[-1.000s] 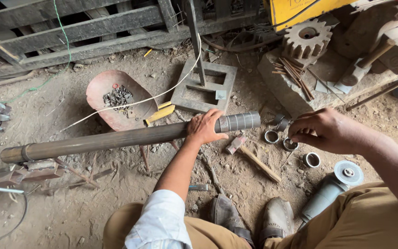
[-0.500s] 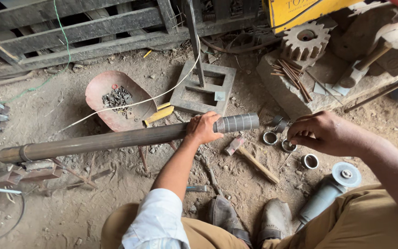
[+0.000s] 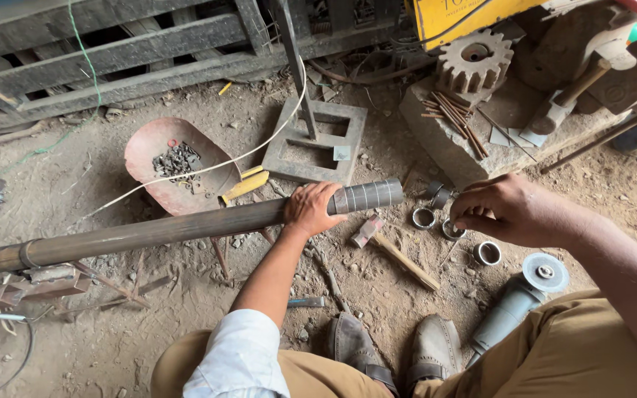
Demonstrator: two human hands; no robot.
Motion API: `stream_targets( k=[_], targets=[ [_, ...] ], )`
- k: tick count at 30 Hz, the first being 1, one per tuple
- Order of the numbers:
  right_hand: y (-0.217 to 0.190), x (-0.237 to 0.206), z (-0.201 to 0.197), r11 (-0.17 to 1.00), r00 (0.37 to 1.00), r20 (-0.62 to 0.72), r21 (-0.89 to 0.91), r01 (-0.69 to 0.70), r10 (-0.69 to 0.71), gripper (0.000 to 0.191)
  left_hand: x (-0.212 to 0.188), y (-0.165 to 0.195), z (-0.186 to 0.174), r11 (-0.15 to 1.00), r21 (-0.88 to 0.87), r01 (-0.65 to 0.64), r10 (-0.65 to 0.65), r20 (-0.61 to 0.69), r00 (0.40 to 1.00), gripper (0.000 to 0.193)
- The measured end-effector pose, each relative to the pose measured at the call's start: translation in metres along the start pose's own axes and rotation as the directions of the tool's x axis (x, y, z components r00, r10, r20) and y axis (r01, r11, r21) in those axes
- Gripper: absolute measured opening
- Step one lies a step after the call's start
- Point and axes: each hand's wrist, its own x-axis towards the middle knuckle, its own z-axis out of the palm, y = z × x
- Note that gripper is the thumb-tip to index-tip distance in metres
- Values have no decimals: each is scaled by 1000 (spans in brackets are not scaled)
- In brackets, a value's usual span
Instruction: The person welds a metal pipe using a welding torch while seated on the ground. They hold the pipe with one hand and apply the torch to the seam with the other, creating sparks. The person rotates the pipe to weld different sections.
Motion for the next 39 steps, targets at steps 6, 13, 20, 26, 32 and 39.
stream_targets(
  k=[6,13,20,26,32,39],
  targets=[
    [4,-1,4,999,999,12,5,-42,42,19,5,-15,27,989,49,-140,145,-131,981,86],
    [8,0,8,999,999,11,-5,-38,38,21,7,-8,17,999,-40,-23,23,-14,1000,81],
    [-4,3,6,997,996,45,-21,-76,77,17,10,3,-5,999,-43,20,-15,113,993,96],
    [-7,3,8,998,996,61,-22,-60,61,18,14,4,0,998,-42,43,-38,102,994,94],
    [-2,1,9,998,997,49,-9,-55,56,19,12,1,2,997,-72,25,-19,86,996,87],
    [0,-2,9,998,997,37,-21,-61,62,19,15,-3,-8,983,-141,114,-94,139,986,73]
  ],
)
